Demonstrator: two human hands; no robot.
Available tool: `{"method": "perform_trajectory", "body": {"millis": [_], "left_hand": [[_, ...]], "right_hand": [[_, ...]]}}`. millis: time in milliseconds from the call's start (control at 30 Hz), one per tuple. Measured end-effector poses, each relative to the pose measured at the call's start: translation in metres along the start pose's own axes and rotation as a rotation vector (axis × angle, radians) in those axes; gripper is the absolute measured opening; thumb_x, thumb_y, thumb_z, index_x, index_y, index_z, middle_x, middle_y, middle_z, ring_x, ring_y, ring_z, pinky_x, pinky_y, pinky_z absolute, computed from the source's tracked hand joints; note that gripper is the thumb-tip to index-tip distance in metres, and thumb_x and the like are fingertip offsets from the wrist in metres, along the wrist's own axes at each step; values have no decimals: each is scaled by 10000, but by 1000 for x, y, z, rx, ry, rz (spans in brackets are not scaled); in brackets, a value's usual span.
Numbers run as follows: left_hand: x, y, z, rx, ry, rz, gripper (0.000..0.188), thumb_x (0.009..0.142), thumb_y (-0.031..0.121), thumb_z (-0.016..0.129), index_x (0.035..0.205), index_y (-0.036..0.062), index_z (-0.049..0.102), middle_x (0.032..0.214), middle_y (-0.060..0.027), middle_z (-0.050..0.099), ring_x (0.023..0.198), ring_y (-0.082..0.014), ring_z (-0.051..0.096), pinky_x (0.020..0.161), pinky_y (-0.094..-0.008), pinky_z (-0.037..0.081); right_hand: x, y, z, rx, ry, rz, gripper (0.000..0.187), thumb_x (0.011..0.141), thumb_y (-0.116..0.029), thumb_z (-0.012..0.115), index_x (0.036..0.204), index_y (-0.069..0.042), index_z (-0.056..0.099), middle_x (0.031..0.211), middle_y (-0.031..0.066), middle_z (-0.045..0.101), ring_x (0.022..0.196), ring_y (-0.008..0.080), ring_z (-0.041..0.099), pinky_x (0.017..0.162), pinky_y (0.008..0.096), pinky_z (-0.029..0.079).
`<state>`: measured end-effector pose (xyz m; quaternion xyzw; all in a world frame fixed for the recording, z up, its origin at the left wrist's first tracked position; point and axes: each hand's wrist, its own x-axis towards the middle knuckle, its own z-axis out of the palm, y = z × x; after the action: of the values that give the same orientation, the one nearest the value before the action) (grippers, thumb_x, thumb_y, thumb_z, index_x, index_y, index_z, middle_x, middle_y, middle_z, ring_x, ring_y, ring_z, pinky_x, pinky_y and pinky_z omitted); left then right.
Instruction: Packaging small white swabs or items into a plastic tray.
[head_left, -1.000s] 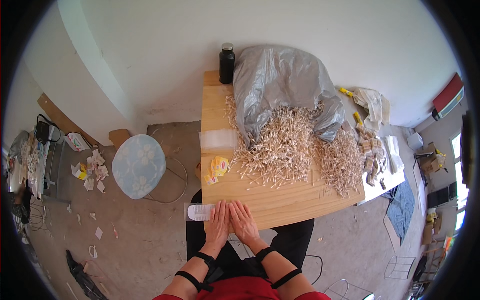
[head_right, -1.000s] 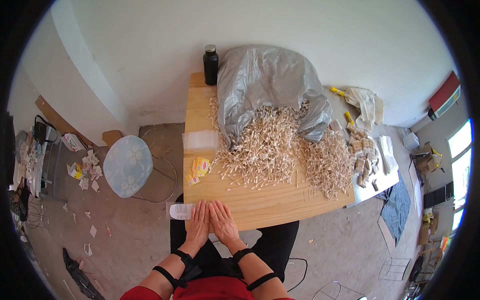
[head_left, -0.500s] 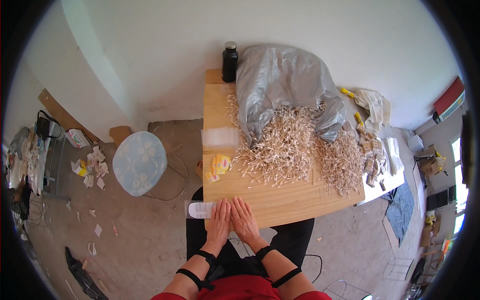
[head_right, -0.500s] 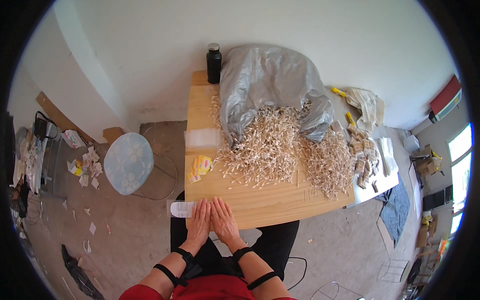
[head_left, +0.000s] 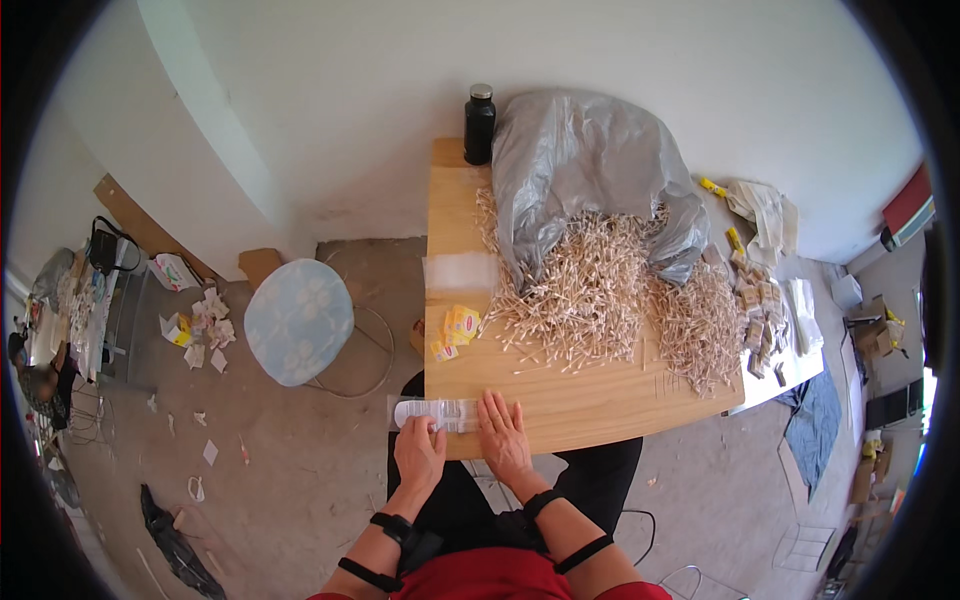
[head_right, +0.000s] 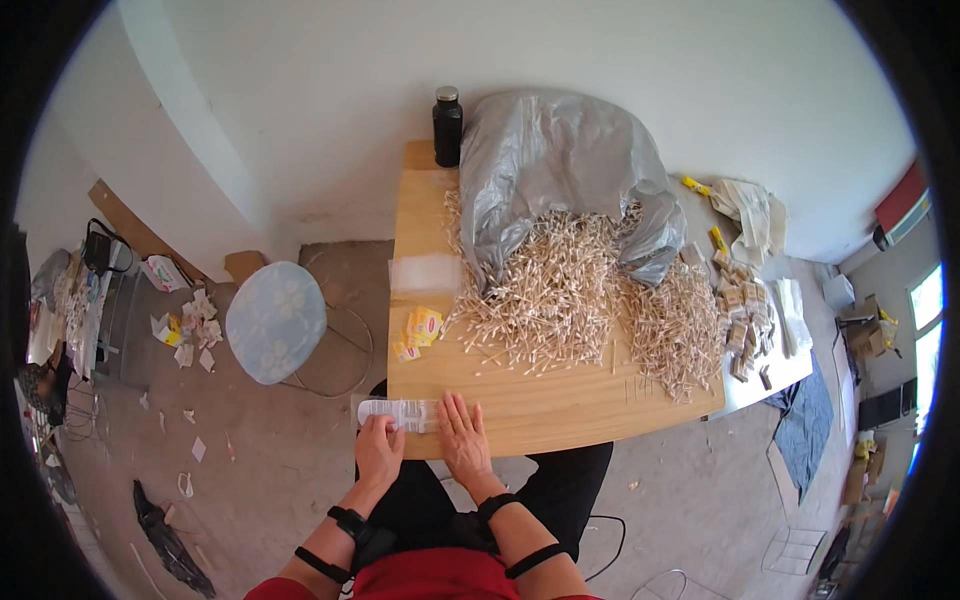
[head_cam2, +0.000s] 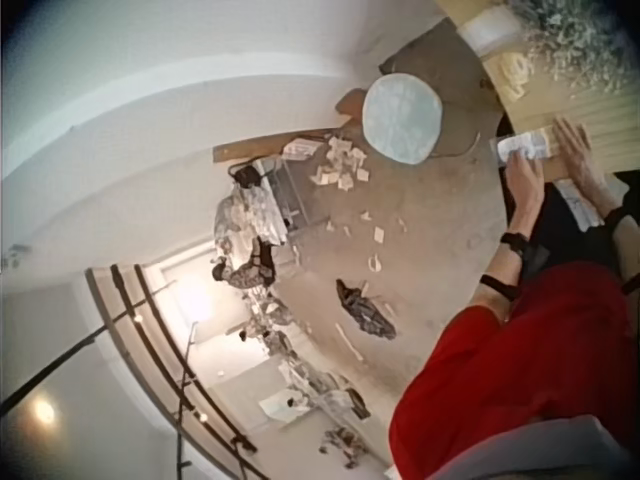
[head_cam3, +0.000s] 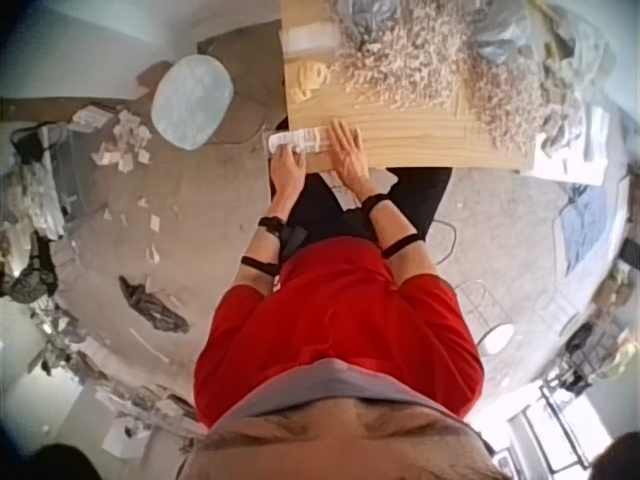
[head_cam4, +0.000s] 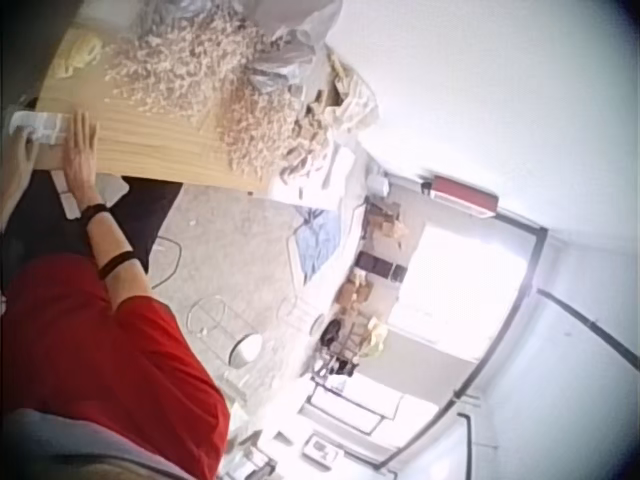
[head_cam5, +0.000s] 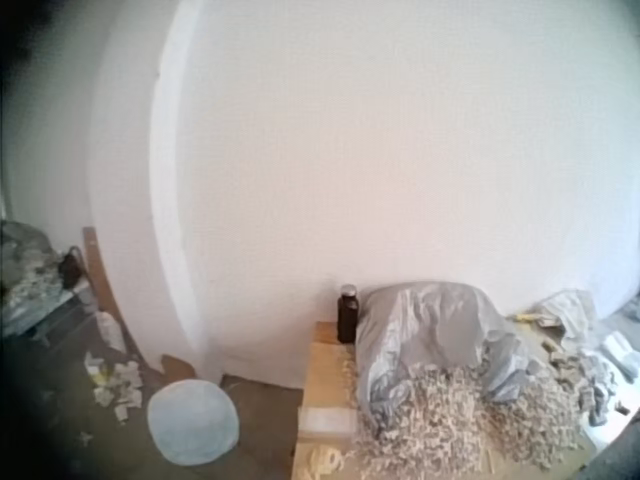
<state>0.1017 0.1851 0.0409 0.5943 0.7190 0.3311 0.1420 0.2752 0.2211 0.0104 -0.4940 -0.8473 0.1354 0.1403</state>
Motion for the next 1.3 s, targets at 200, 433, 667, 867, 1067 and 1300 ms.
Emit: {"method": "perform_trajectory", "body": {"millis": [200,433,667,867,1067,1300], "left_hand": [[11,3,17,228,-59,-97,252,812,172,742,912,35,556,896,-157,609,848,-357,628,734,-475,499],[22,14,21,365,-149,-169,249,815,162,732,917,-11,583,903,-188,625,861,-363,660,745,-452,549],[32,27,20,484,-284,-205,287,811,169,726,951,-56,617,938,-208,652,851,-350,687,746,-444,566],[30,18,14,431,-260,-278,207,820,180,703,873,-8,635,870,-205,684,812,-371,677,731,-463,550],[18,6,8,242,-120,-250,153,845,186,670,821,40,629,817,-167,696,757,-373,670,682,-472,523],[12,1,16,200,-51,-221,150,833,188,687,823,43,651,770,-146,701,731,-338,686,653,-435,534]], "right_hand": [[-2,-3,-1,-29,-8,12,544,977,-197,505,1476,-20,380,1579,121,342,1491,259,264,1204,528,149],[-1,0,-1,2,47,19,537,975,-202,515,1467,-21,398,1572,122,354,1481,261,285,1201,534,154],[-2,2,1,-1,30,13,539,978,-197,508,1471,-18,387,1575,128,348,1480,265,286,1204,532,152],[-3,2,2,-24,9,7,539,979,-186,473,1479,-15,370,1585,130,327,1488,268,268,1212,529,135],[-2,-5,4,-9,14,29,578,945,-172,470,1488,-12,355,1594,129,310,1498,261,242,1219,519,122],[4,-21,14,85,35,15,599,925,-166,468,1485,6,345,1591,156,302,1499,298,234,1220,519,114]]}}
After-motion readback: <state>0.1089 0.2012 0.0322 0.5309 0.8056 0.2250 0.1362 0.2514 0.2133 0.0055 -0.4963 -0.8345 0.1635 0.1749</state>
